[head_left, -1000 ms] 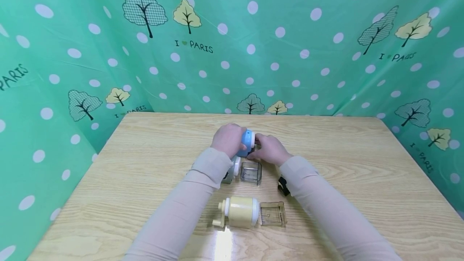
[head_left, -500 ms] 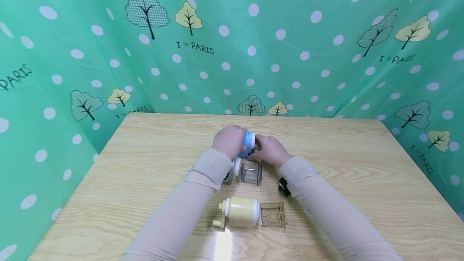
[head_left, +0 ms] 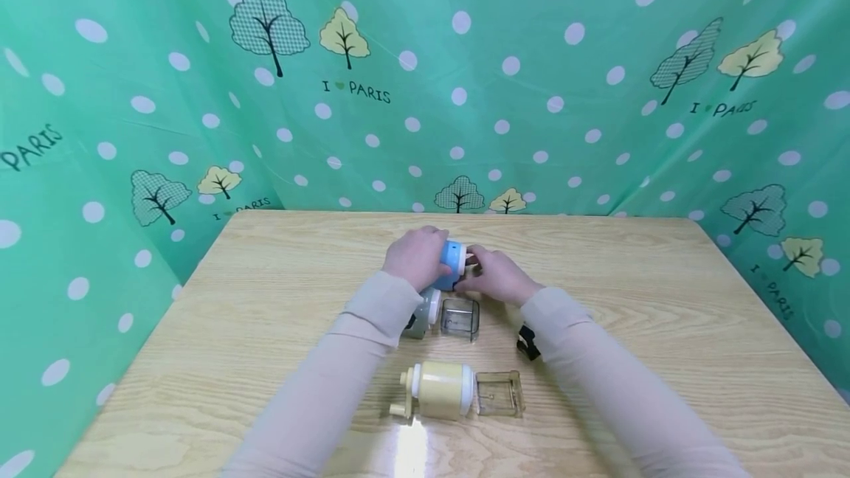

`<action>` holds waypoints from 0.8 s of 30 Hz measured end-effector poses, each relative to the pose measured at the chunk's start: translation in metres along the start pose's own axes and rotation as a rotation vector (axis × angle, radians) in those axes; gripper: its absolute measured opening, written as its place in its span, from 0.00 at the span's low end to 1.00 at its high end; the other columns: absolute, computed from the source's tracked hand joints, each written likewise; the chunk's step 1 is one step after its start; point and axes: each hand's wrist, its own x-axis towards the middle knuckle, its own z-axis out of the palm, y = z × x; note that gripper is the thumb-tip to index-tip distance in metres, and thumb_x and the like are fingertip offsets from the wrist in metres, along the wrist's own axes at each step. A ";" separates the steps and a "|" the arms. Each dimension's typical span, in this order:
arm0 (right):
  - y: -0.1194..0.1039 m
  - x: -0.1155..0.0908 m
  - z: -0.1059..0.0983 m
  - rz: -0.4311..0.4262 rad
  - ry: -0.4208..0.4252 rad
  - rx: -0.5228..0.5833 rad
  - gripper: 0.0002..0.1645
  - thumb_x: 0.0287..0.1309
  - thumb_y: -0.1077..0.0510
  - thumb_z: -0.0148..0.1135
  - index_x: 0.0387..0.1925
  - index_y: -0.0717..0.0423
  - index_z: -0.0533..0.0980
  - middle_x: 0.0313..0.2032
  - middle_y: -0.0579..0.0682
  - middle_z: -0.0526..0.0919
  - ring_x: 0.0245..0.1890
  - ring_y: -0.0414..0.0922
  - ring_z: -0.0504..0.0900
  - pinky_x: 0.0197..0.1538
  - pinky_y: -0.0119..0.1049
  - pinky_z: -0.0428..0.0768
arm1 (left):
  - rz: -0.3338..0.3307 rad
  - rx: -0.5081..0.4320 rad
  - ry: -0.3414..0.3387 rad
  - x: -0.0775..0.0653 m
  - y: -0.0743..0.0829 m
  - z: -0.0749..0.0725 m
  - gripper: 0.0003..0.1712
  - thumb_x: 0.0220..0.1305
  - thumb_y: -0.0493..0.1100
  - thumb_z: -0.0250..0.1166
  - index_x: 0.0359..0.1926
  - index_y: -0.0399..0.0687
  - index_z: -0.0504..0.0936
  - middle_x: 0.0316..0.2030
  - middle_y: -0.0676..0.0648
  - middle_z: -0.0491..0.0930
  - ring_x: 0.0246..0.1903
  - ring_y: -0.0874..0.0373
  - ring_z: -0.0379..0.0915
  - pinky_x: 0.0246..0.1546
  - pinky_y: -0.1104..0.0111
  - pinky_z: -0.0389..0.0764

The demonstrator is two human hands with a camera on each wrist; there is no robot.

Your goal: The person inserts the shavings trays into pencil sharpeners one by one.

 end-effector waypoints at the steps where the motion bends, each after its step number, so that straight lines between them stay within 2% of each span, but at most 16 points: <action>1: -0.001 -0.002 -0.002 -0.002 -0.001 0.003 0.46 0.51 0.51 0.73 0.68 0.66 0.68 0.61 0.65 0.79 0.60 0.60 0.78 0.65 0.55 0.72 | 0.002 -0.005 0.003 -0.001 -0.001 -0.002 0.40 0.56 0.53 0.72 0.68 0.41 0.76 0.61 0.41 0.80 0.52 0.47 0.81 0.49 0.57 0.84; 7: -0.001 -0.015 -0.010 -0.023 0.027 -0.036 0.46 0.52 0.45 0.71 0.68 0.66 0.69 0.62 0.64 0.79 0.60 0.60 0.78 0.64 0.57 0.73 | 0.033 -0.014 0.038 -0.011 -0.011 -0.011 0.34 0.59 0.55 0.69 0.63 0.43 0.81 0.55 0.43 0.84 0.49 0.48 0.82 0.46 0.57 0.84; 14: -0.002 -0.030 -0.014 -0.058 0.057 -0.052 0.44 0.55 0.43 0.68 0.66 0.67 0.72 0.58 0.63 0.82 0.57 0.59 0.80 0.61 0.57 0.76 | 0.100 -0.009 0.111 -0.023 -0.020 -0.015 0.30 0.60 0.58 0.67 0.55 0.43 0.86 0.48 0.45 0.87 0.44 0.50 0.82 0.42 0.57 0.84; 20: -0.001 -0.043 -0.013 -0.074 0.041 -0.056 0.46 0.54 0.38 0.67 0.65 0.65 0.73 0.58 0.63 0.82 0.56 0.59 0.80 0.59 0.57 0.77 | 0.162 -0.005 0.154 -0.033 -0.025 -0.016 0.33 0.60 0.60 0.65 0.58 0.41 0.84 0.52 0.41 0.86 0.49 0.47 0.83 0.48 0.55 0.84; 24: 0.000 -0.050 -0.011 -0.089 0.029 -0.052 0.47 0.53 0.37 0.67 0.65 0.65 0.74 0.58 0.62 0.82 0.56 0.60 0.80 0.59 0.57 0.77 | 0.184 0.001 0.175 -0.037 -0.026 -0.014 0.34 0.61 0.61 0.64 0.59 0.41 0.84 0.53 0.41 0.85 0.50 0.46 0.83 0.48 0.54 0.84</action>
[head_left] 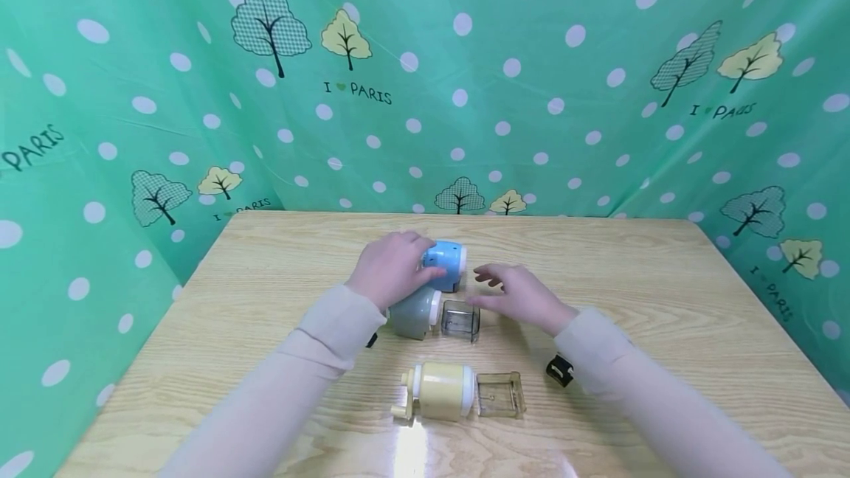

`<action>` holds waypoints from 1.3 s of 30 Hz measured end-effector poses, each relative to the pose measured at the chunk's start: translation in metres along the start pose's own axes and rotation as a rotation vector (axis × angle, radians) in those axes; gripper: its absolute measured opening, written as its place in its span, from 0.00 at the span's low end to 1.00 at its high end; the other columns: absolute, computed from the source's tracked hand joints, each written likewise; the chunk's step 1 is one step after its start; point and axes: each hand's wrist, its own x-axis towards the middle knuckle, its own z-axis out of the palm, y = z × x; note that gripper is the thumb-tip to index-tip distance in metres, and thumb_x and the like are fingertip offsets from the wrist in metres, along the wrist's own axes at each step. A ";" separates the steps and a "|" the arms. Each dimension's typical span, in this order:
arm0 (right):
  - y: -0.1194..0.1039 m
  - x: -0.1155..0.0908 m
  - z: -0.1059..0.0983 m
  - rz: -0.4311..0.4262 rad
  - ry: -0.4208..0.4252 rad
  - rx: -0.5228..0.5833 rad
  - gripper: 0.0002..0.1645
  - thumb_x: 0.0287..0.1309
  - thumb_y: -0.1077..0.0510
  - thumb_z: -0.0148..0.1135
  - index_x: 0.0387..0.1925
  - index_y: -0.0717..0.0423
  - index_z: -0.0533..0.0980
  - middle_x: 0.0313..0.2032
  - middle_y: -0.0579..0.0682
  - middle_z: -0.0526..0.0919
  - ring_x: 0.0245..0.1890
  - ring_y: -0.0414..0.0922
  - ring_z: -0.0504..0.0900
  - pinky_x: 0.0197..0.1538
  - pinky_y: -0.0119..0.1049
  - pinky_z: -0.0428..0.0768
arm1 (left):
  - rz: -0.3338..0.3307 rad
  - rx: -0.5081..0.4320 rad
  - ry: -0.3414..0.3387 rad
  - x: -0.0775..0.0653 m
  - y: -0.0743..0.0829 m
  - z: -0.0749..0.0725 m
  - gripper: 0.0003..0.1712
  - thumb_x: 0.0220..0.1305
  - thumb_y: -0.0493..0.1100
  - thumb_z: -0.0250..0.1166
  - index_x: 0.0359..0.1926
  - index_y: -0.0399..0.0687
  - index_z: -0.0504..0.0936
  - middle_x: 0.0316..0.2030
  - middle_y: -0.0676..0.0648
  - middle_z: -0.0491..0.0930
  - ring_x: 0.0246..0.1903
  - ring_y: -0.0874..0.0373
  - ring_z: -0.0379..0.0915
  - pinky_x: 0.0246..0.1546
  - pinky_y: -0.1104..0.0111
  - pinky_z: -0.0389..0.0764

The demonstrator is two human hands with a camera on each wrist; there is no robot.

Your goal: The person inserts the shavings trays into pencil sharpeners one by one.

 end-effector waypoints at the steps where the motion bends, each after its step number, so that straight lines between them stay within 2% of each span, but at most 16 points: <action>1: 0.000 -0.002 0.000 0.004 -0.001 0.001 0.47 0.52 0.36 0.67 0.65 0.65 0.74 0.57 0.62 0.83 0.56 0.59 0.80 0.59 0.57 0.77 | 0.003 0.000 0.003 -0.001 0.000 0.001 0.34 0.61 0.61 0.64 0.59 0.41 0.84 0.53 0.41 0.85 0.50 0.46 0.83 0.48 0.54 0.84; 7: 0.000 -0.008 0.007 0.014 -0.020 -0.009 0.49 0.47 0.35 0.70 0.64 0.61 0.76 0.57 0.58 0.83 0.57 0.57 0.80 0.60 0.55 0.77 | 0.020 0.004 0.007 -0.006 0.000 0.005 0.36 0.61 0.64 0.63 0.60 0.43 0.83 0.52 0.42 0.86 0.49 0.47 0.83 0.44 0.55 0.85; 13: -0.001 -0.013 0.013 0.026 -0.048 -0.035 0.50 0.43 0.34 0.72 0.64 0.59 0.76 0.59 0.55 0.83 0.59 0.56 0.79 0.63 0.55 0.75 | 0.091 0.058 0.037 -0.012 -0.005 0.010 0.39 0.60 0.67 0.60 0.60 0.44 0.83 0.47 0.43 0.87 0.42 0.48 0.83 0.37 0.57 0.86; 17: -0.002 -0.016 0.017 0.026 -0.061 -0.054 0.51 0.40 0.37 0.75 0.64 0.61 0.76 0.60 0.56 0.82 0.59 0.56 0.79 0.64 0.54 0.74 | 0.130 0.085 0.016 -0.016 -0.009 0.013 0.42 0.60 0.70 0.58 0.62 0.43 0.81 0.47 0.43 0.86 0.42 0.49 0.82 0.35 0.59 0.85; 27: -0.001 -0.020 0.021 -0.001 -0.063 -0.115 0.51 0.38 0.38 0.77 0.63 0.62 0.77 0.59 0.58 0.82 0.61 0.57 0.78 0.66 0.54 0.72 | 0.189 0.087 -0.033 -0.025 -0.010 0.017 0.50 0.54 0.74 0.60 0.65 0.40 0.77 0.51 0.42 0.84 0.46 0.48 0.81 0.40 0.57 0.85; 33: -0.002 -0.019 0.022 -0.018 -0.062 -0.119 0.49 0.39 0.41 0.77 0.62 0.62 0.78 0.57 0.56 0.84 0.57 0.54 0.80 0.63 0.53 0.74 | 0.171 0.106 -0.081 -0.031 -0.011 0.021 0.57 0.49 0.77 0.61 0.69 0.41 0.75 0.57 0.41 0.82 0.50 0.47 0.80 0.44 0.54 0.84; 39: -0.004 -0.019 0.023 0.024 -0.056 -0.108 0.45 0.38 0.42 0.78 0.60 0.58 0.80 0.54 0.53 0.85 0.52 0.49 0.82 0.60 0.50 0.77 | 0.162 0.096 -0.130 -0.035 -0.013 0.026 0.60 0.46 0.78 0.63 0.70 0.39 0.72 0.60 0.40 0.79 0.54 0.45 0.77 0.47 0.52 0.83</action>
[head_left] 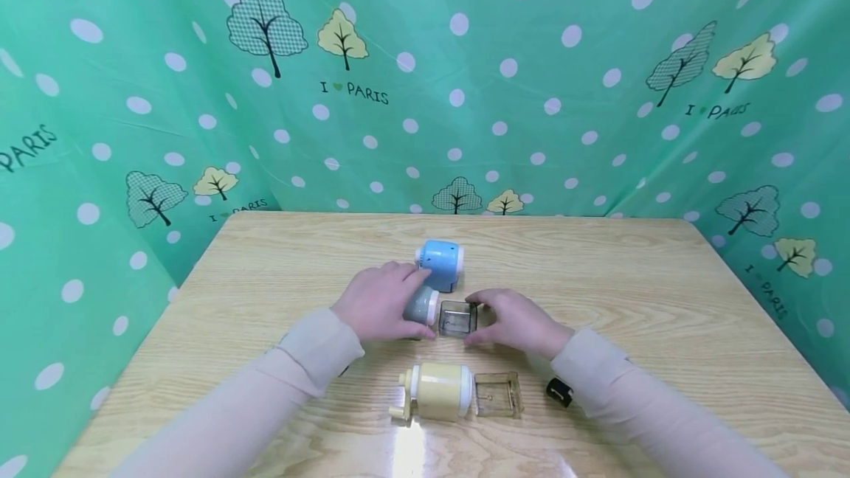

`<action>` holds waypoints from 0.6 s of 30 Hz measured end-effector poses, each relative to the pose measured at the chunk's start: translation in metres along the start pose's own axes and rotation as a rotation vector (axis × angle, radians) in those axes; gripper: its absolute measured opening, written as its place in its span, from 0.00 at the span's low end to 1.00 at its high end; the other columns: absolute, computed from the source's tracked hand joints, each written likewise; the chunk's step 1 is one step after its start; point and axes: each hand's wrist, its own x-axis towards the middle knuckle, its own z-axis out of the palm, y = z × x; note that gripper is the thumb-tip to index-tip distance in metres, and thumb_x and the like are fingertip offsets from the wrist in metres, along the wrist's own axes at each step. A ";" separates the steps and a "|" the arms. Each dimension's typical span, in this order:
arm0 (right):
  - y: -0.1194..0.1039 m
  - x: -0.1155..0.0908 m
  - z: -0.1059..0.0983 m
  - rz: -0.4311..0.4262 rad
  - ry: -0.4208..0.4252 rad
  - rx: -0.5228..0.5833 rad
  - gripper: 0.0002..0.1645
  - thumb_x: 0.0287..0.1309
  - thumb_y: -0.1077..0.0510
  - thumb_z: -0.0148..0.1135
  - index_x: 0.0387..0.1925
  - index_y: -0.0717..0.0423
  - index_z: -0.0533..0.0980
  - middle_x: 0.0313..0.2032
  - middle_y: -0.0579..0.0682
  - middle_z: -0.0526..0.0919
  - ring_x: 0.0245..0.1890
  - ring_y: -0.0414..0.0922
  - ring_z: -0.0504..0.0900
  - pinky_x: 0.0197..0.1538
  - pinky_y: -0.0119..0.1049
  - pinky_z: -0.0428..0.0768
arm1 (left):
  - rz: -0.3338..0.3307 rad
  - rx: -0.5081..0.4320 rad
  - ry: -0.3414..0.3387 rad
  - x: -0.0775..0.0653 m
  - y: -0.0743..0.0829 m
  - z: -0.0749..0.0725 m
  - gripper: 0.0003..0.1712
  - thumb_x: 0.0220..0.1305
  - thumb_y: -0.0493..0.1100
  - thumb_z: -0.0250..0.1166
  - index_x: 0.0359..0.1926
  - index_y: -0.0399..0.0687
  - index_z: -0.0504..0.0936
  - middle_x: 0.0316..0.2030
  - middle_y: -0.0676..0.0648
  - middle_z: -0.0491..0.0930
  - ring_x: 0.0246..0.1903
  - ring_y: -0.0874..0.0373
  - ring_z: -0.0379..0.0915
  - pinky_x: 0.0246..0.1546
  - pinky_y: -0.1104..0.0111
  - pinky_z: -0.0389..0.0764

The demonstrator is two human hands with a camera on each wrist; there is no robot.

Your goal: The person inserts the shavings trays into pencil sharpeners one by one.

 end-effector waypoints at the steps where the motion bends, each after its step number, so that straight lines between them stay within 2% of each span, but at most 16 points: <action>1: 0.000 0.000 0.000 0.005 -0.001 0.003 0.45 0.38 0.43 0.78 0.59 0.58 0.80 0.54 0.53 0.85 0.51 0.48 0.82 0.59 0.50 0.78 | 0.001 0.002 -0.007 0.000 0.000 0.001 0.61 0.45 0.78 0.63 0.70 0.39 0.72 0.60 0.40 0.79 0.54 0.46 0.77 0.47 0.52 0.83; 6: -0.002 0.001 0.001 0.016 -0.004 0.020 0.43 0.38 0.44 0.79 0.57 0.60 0.81 0.50 0.53 0.86 0.46 0.46 0.82 0.56 0.49 0.80 | -0.008 0.003 -0.036 0.000 0.000 0.006 0.62 0.44 0.77 0.65 0.72 0.39 0.69 0.62 0.40 0.77 0.55 0.46 0.76 0.48 0.53 0.83; 12: -0.003 0.003 0.001 0.027 -0.010 0.021 0.42 0.37 0.45 0.79 0.57 0.60 0.81 0.48 0.52 0.87 0.44 0.45 0.83 0.54 0.47 0.81 | -0.024 -0.016 -0.061 -0.002 0.000 0.010 0.64 0.43 0.73 0.69 0.74 0.39 0.66 0.65 0.39 0.75 0.59 0.44 0.75 0.54 0.52 0.80; 18: -0.003 0.003 0.000 0.031 -0.009 0.008 0.42 0.37 0.45 0.79 0.56 0.59 0.81 0.47 0.52 0.87 0.44 0.46 0.83 0.54 0.47 0.81 | -0.026 -0.059 -0.058 -0.001 -0.002 0.016 0.62 0.41 0.67 0.75 0.73 0.38 0.67 0.64 0.37 0.75 0.57 0.43 0.76 0.52 0.50 0.80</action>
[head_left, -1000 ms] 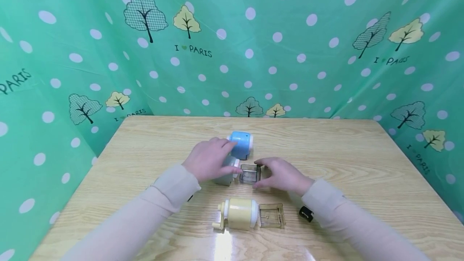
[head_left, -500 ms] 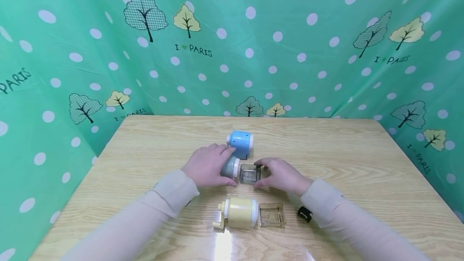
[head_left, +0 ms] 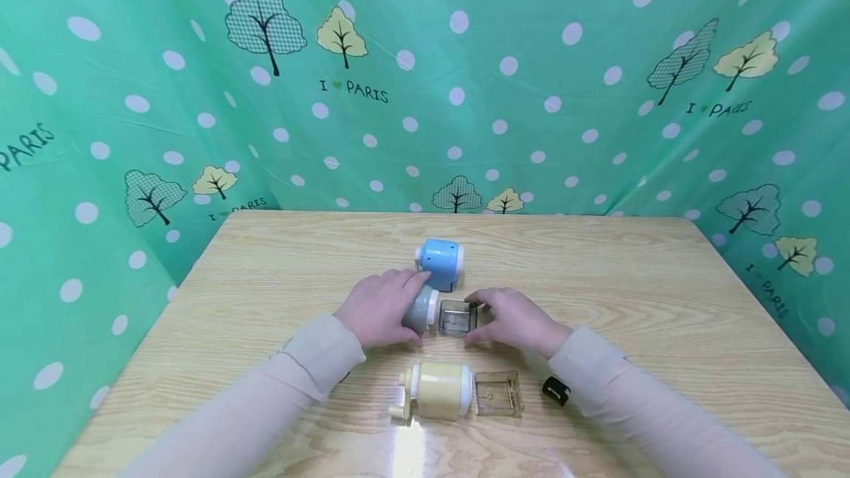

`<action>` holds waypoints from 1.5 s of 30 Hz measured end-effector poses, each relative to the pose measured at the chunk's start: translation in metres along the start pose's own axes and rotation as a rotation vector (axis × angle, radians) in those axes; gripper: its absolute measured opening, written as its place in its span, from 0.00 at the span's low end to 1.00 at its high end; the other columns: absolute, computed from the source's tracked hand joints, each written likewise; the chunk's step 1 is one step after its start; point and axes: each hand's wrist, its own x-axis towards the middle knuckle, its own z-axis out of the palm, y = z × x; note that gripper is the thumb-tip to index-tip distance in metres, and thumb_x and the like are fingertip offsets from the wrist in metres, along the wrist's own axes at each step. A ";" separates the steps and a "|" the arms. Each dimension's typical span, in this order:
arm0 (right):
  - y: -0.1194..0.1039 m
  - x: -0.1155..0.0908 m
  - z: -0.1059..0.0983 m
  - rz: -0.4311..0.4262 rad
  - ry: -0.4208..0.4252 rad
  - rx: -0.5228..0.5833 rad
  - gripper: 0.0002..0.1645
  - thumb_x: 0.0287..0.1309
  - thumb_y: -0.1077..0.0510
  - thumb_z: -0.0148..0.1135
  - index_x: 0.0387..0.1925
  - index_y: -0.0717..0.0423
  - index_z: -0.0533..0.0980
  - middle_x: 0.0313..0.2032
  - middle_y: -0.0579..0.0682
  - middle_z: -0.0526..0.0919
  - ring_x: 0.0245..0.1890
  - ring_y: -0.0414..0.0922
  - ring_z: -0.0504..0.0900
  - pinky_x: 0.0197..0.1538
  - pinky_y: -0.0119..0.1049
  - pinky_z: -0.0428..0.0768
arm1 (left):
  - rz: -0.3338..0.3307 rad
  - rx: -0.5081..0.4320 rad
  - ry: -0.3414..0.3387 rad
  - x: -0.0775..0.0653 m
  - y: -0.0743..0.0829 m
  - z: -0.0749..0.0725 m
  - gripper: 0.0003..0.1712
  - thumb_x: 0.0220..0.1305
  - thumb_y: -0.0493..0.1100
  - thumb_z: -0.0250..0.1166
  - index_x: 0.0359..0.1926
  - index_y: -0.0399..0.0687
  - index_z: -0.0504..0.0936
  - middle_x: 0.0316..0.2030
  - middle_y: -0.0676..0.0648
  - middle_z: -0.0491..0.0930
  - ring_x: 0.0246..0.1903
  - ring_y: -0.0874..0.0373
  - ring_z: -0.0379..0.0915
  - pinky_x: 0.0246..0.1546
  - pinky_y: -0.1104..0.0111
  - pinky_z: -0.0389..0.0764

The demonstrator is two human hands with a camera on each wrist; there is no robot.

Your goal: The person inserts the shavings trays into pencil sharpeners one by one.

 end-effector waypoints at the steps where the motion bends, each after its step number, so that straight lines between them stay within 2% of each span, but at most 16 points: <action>1: 0.000 0.000 0.000 0.000 0.000 0.001 0.42 0.37 0.45 0.79 0.56 0.59 0.81 0.47 0.52 0.87 0.44 0.46 0.83 0.54 0.47 0.81 | 0.000 -0.007 0.003 0.000 0.000 0.001 0.62 0.41 0.66 0.75 0.72 0.38 0.67 0.63 0.37 0.76 0.56 0.44 0.76 0.52 0.51 0.81; 8: 0.000 -0.001 0.001 0.002 -0.001 0.010 0.42 0.36 0.45 0.79 0.56 0.59 0.81 0.47 0.51 0.87 0.44 0.46 0.82 0.54 0.47 0.81 | -0.004 -0.066 0.022 0.002 -0.001 0.009 0.59 0.36 0.62 0.79 0.68 0.37 0.71 0.52 0.42 0.79 0.46 0.49 0.78 0.45 0.55 0.83; 16: 0.001 -0.002 0.002 0.006 0.002 0.019 0.43 0.37 0.45 0.79 0.57 0.59 0.81 0.49 0.53 0.86 0.46 0.47 0.83 0.56 0.49 0.80 | -0.013 -0.080 0.044 0.004 0.000 0.013 0.55 0.34 0.61 0.80 0.64 0.39 0.74 0.48 0.43 0.78 0.43 0.52 0.77 0.43 0.57 0.83; 25: 0.001 -0.002 0.002 0.004 0.002 0.017 0.43 0.37 0.45 0.79 0.57 0.59 0.81 0.50 0.53 0.86 0.47 0.48 0.83 0.56 0.49 0.80 | -0.035 -0.054 0.056 0.005 0.002 0.012 0.49 0.35 0.62 0.80 0.58 0.41 0.76 0.44 0.45 0.78 0.38 0.54 0.76 0.38 0.58 0.83; 45: -0.003 -0.003 -0.001 -0.003 0.017 -0.027 0.42 0.38 0.44 0.79 0.56 0.59 0.82 0.50 0.53 0.87 0.49 0.51 0.83 0.57 0.50 0.79 | -0.043 -0.016 0.098 0.006 0.005 0.011 0.44 0.37 0.62 0.79 0.53 0.42 0.77 0.40 0.47 0.77 0.34 0.56 0.74 0.33 0.60 0.82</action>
